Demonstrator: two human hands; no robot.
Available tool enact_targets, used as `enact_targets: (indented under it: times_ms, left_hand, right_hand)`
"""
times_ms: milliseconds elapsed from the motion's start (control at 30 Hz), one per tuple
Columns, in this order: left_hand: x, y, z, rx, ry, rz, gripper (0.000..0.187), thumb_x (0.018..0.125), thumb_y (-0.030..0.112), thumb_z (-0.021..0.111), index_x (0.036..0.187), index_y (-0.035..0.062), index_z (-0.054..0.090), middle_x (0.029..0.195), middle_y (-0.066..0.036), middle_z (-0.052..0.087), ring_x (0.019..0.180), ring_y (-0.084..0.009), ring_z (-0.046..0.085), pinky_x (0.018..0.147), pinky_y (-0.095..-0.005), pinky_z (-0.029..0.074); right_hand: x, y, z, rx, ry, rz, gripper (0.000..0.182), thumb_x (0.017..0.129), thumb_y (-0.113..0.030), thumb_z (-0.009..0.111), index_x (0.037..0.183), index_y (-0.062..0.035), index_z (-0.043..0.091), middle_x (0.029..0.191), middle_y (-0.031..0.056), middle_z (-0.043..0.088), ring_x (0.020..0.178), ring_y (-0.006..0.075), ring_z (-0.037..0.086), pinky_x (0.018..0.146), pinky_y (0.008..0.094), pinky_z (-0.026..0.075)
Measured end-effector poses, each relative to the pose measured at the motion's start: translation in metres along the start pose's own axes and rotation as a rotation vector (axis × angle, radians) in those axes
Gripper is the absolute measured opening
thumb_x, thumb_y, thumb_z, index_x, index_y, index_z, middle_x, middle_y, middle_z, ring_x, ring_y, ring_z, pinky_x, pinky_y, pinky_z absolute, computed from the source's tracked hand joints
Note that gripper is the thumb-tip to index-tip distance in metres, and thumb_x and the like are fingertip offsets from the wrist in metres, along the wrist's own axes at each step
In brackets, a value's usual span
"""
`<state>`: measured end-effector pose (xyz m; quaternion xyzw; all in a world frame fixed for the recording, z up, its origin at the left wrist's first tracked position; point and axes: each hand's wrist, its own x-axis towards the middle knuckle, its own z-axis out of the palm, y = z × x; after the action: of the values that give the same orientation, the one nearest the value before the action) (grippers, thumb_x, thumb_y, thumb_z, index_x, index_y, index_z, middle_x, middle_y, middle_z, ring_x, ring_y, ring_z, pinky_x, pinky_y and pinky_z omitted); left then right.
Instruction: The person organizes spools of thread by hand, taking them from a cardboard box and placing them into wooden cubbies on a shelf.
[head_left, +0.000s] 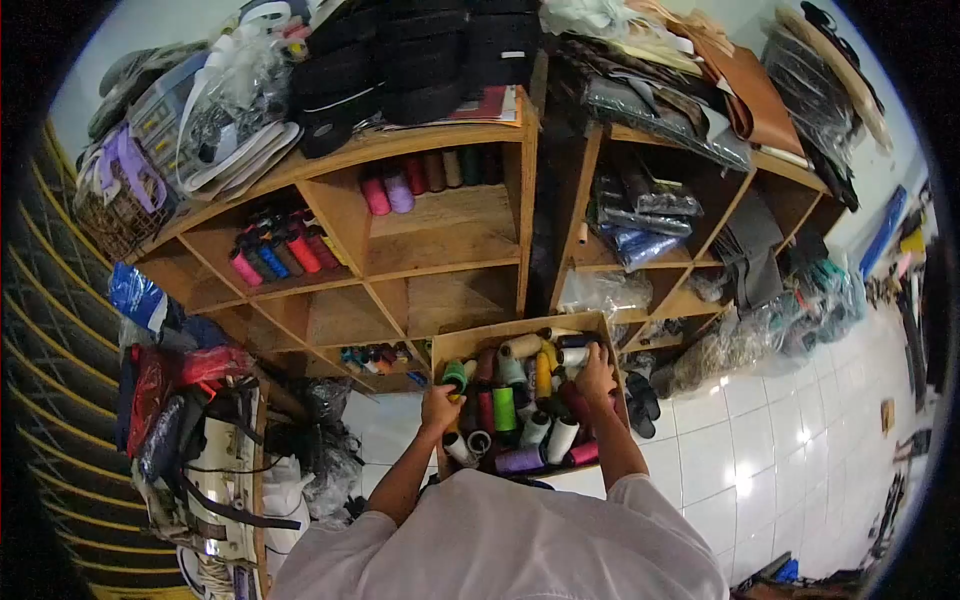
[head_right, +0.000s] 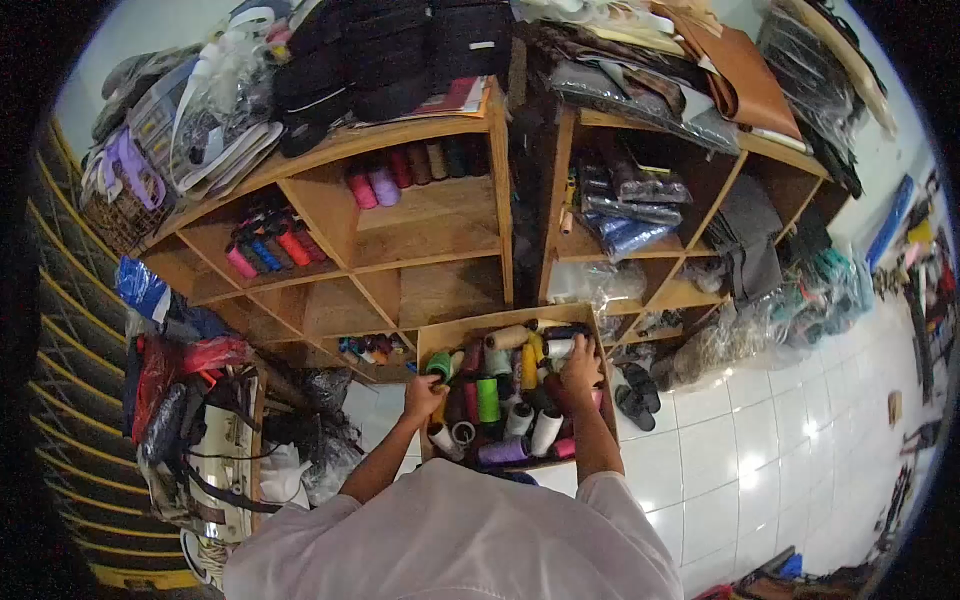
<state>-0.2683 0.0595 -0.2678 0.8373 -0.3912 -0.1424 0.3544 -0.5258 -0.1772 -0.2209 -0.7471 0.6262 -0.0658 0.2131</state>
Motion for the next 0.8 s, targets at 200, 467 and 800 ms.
enact_targets:
  times_ms: [200,467,800]
  left_hand:
    - [-0.055,0.014,-0.021,-0.203,0.026,0.092,0.03,0.078,0.02,0.079,0.097,0.0022,0.064,0.081,-0.017,0.065,0.075,-0.0354,0.065,0.069,-0.044,0.05]
    - [-0.081,0.02,-0.014,0.032,0.119,0.246,0.035,0.091,0.018,0.064,0.115,-0.0026,0.05,0.116,-0.032,0.045,0.108,-0.0498,0.046,0.09,-0.0516,0.042]
    - [-0.063,0.0,0.0,0.315,0.167,0.316,0.041,0.094,0.04,0.057,0.115,0.0049,0.055,0.124,-0.021,0.05,0.113,-0.0371,0.049,0.088,-0.0563,0.032]
  right_hand:
    - [0.014,0.017,0.025,-0.002,0.046,0.085,0.061,0.086,-0.019,0.067,0.14,-0.0333,0.041,0.142,0.0158,0.039,0.124,0.0427,0.05,0.09,0.0625,0.047]
    - [-0.021,0.007,0.017,0.384,0.366,-0.333,0.052,0.085,-0.011,0.067,0.13,-0.0016,0.045,0.133,0.0262,0.043,0.116,0.0435,0.051,0.096,0.0499,0.043]
    - [-0.051,-0.053,0.023,1.315,0.053,-0.088,0.043,0.091,-0.024,0.069,0.123,-0.0033,0.05,0.107,0.0113,0.06,0.092,0.0227,0.061,0.079,0.0356,0.05]
